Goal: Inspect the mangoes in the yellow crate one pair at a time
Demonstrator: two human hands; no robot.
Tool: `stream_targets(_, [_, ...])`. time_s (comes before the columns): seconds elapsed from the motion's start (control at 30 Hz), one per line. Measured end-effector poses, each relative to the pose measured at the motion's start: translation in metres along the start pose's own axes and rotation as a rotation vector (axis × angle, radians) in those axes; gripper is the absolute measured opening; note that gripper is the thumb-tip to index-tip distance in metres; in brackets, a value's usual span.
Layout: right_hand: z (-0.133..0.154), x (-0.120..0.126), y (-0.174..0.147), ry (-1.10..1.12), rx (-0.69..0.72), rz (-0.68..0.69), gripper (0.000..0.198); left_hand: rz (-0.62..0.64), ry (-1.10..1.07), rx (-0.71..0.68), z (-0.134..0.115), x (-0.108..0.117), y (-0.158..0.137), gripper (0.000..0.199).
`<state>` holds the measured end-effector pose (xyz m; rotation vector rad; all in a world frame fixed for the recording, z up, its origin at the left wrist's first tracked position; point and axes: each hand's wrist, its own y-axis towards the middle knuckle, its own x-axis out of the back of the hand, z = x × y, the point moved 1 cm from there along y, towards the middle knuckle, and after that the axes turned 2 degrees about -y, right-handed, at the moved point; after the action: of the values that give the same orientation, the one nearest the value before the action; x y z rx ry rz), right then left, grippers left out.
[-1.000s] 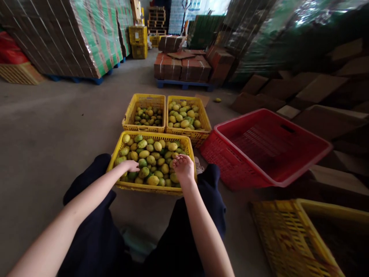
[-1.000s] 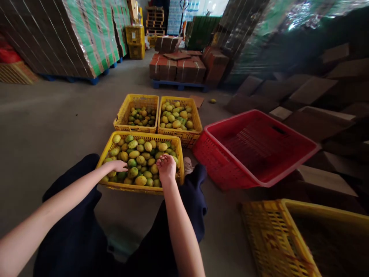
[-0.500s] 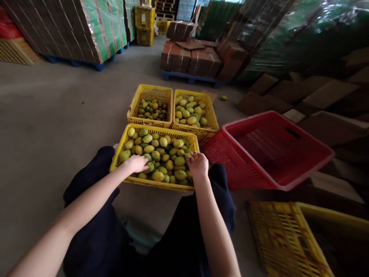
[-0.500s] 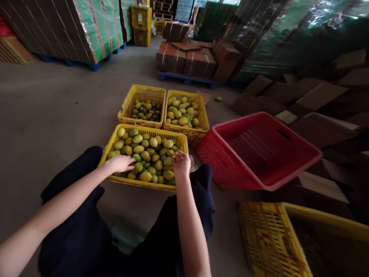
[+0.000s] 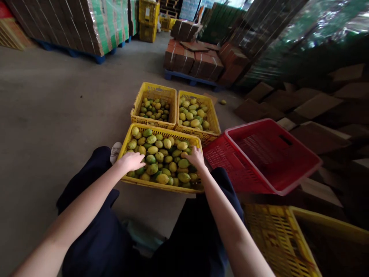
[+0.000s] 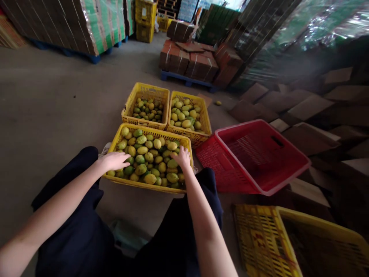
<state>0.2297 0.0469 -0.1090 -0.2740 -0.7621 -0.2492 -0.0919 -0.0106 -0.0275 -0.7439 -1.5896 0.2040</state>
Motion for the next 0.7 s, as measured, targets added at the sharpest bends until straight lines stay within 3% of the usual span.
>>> stream_targets(0.1, [-0.002, -0.022, -0.005, -0.203, -0.007, 0.097, 0.064, 0.010, -0.006, 0.012, 0.002, 0.001, -0.001, 0.047])
stream_targets(0.2, [-0.012, -0.037, -0.020, -0.639, 0.068, 0.114, 0.085, -0.007, 0.004, 0.035, 0.002, 0.000, -0.002, 0.047])
stream_targets(0.27, [-0.020, -0.039, -0.026, -0.874, 0.075, 0.162, 0.091, -0.014, 0.004, 0.040, 0.001, 0.001, -0.001, 0.046])
stream_targets(0.33, [-0.025, -0.036, -0.028, -0.919, 0.038, 0.265, 0.097, -0.011, -0.002, 0.034, -0.001, 0.002, 0.001, 0.043])
stream_targets(0.47, [-0.023, -0.027, -0.031, -0.661, -0.006, 0.359, 0.100, 0.013, 0.002, 0.015, -0.002, 0.001, 0.006, 0.041])
stream_targets(0.57, [-0.008, -0.024, -0.037, -0.410, -0.038, 0.292, 0.072, -0.044, -0.083, 0.008, -0.001, 0.000, 0.012, 0.041])
stream_targets(0.63, [0.011, -0.024, -0.042, -0.274, -0.009, 0.286, 0.045, -0.149, -0.376, 0.005, -0.003, 0.000, 0.016, 0.038])
stream_targets(0.7, [0.039, -0.022, -0.049, 0.069, 0.048, 0.287, 0.026, -0.238, -0.871, -0.022, -0.011, 0.001, 0.020, 0.040])
